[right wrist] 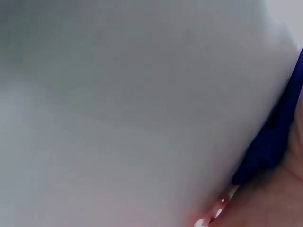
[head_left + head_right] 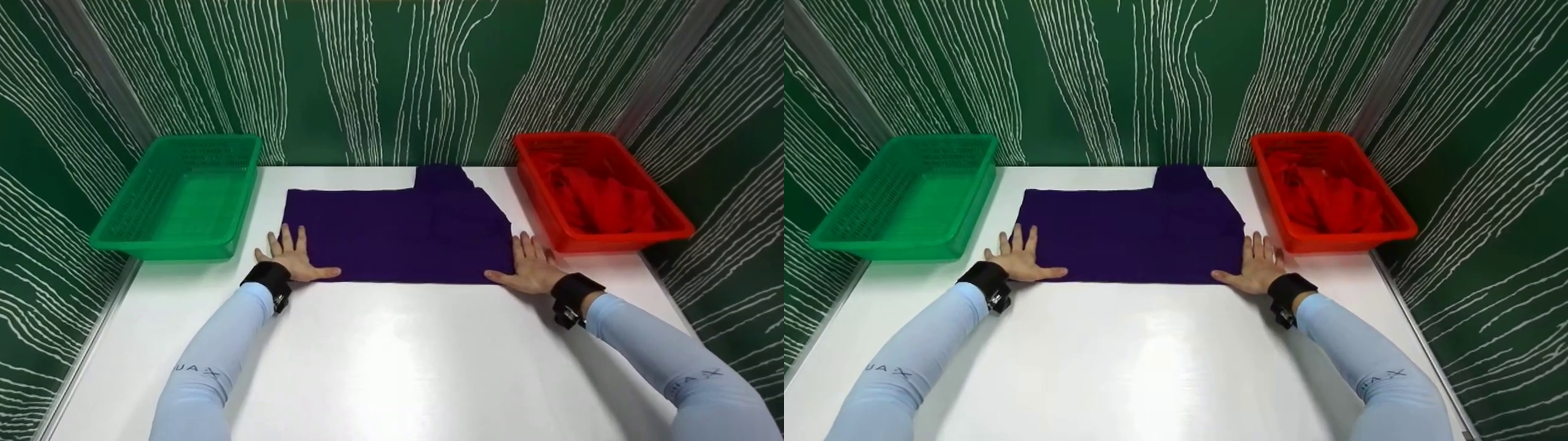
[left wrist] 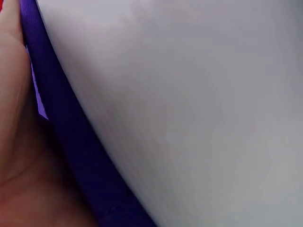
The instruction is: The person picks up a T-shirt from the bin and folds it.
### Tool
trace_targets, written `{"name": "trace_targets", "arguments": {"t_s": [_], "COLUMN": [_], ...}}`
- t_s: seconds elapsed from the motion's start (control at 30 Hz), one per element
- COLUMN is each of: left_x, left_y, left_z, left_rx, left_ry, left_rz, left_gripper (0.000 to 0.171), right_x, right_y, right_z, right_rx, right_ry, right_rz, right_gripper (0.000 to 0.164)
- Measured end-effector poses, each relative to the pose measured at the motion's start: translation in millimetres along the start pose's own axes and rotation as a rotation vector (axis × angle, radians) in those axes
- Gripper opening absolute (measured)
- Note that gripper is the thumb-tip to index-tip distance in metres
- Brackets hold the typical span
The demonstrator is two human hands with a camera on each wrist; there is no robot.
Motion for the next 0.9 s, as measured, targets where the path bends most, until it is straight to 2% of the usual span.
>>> {"name": "trace_targets", "arguments": {"t_s": [0.07,0.3,0.5,0.63,0.77,0.83,0.9], "left_x": [-1.6,2.8,-9.4,-12.7,-13.4,-15.3,-15.5], "left_y": [-4.4,-6.2,-35.8,-45.9,-50.2,-49.0,-41.4], "left_z": [-0.5,6.2,1.5,0.1,-6.7,-14.3,-25.1], "left_rx": [0.005,-0.029,-0.004,-0.007,-0.029,-0.068,-0.120], "left_ry": [-0.005,0.022,0.019,0.047,0.104,0.120,0.114], "left_rz": [-0.005,-0.038,-0.058,-0.073,-0.082,-0.081,-0.071], "left_gripper": [0.157,0.173,0.165,0.162,0.157,0.149,0.135], "right_x": [1.5,8.4,12.7,18.5,28.4,34.1,40.8], "right_y": [-2.9,-13.1,-20.8,-24.2,-24.5,-21.7,-13.9], "right_z": [0.1,-3.7,-12.9,-19.6,-26.9,-34.5,-46.7], "right_rx": [0.009,0.037,0.077,0.097,0.111,0.082,0.024], "right_ry": [-0.010,-0.054,-0.152,-0.202,-0.163,-0.099,-0.049], "right_rz": [0.005,0.013,0.041,0.053,0.061,0.060,0.061], "right_gripper": [0.139,0.142,0.151,0.157,0.160,0.160,0.156]}}
Point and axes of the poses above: each hand's wrist, its own y-axis towards the middle knuckle, its own z-axis out of the palm, x = y × z, the point moved 1 cm from there along y, towards the middle knuckle, and after that the axes turned 7 degrees about x, right-handed, at the moved point
